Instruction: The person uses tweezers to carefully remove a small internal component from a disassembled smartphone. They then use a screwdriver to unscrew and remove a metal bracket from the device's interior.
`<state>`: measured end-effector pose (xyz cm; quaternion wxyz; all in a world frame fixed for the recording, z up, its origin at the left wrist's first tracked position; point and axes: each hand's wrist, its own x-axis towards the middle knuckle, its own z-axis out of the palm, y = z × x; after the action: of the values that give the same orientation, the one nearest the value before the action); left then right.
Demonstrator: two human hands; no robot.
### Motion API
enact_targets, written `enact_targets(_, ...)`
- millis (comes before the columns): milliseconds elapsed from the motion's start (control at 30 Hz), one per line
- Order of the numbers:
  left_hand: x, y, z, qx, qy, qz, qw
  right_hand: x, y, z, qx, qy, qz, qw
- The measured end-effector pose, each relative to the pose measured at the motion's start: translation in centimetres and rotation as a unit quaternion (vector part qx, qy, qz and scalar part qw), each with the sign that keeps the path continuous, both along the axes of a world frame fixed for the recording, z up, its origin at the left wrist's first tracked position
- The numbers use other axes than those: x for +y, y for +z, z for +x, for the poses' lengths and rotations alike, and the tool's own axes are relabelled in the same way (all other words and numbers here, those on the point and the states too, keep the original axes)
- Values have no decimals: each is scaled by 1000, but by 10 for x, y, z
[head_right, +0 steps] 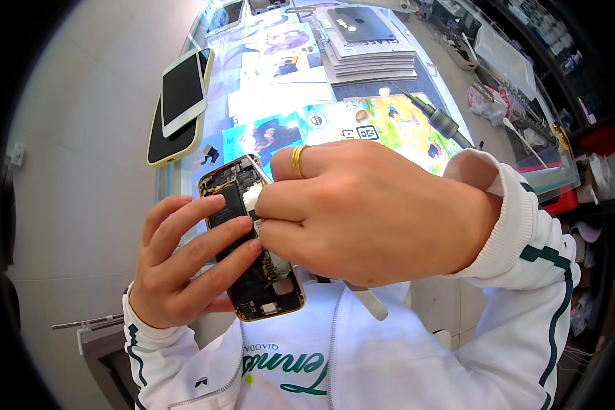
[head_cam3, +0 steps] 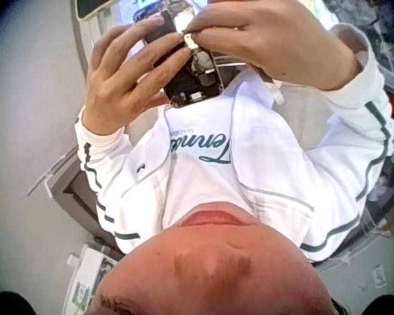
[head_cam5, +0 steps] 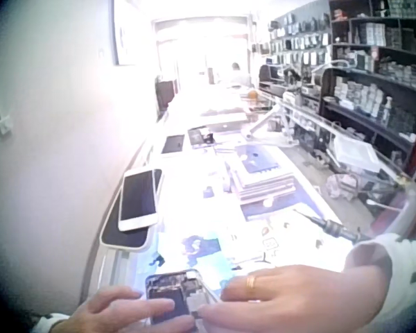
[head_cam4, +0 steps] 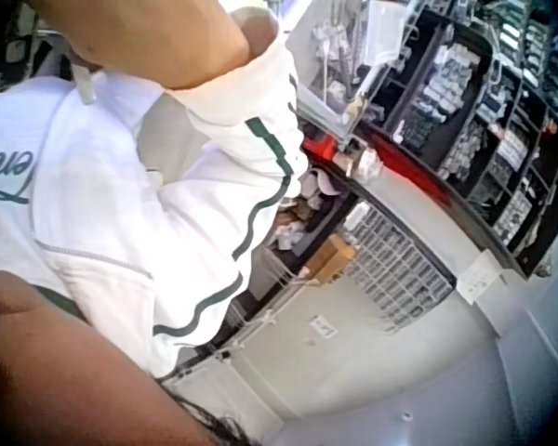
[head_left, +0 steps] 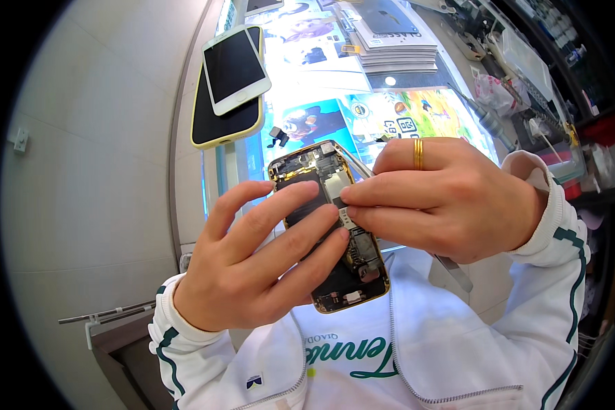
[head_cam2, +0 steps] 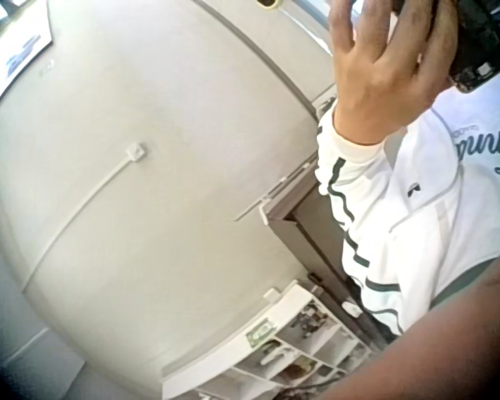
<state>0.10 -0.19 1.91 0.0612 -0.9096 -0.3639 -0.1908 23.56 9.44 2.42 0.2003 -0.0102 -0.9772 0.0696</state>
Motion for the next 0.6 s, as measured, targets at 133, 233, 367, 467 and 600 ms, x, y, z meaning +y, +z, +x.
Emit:
enact_targets(133, 1, 1, 3, 8, -4, 20, 1000, 0, -1, 1, 9, -1, -4, 1000)
enact_targets(233, 1, 1, 3, 14, -7, 32, 999, 0, -4, -1, 18, 0, -7, 1000)
enact_targets(367, 0, 4, 7, 34, -15, 50, 998, 1, -8, -3, 32, 5, -3, 999)
enact_targets(467, 5, 5, 9, 41, -47, 81, 995, -1, -6, 0, 36, 0, 8, 999)
enact_targets(600, 7, 5, 8, 49, -71, 96, 992, -1, -6, -1, 37, 0, 7, 999)
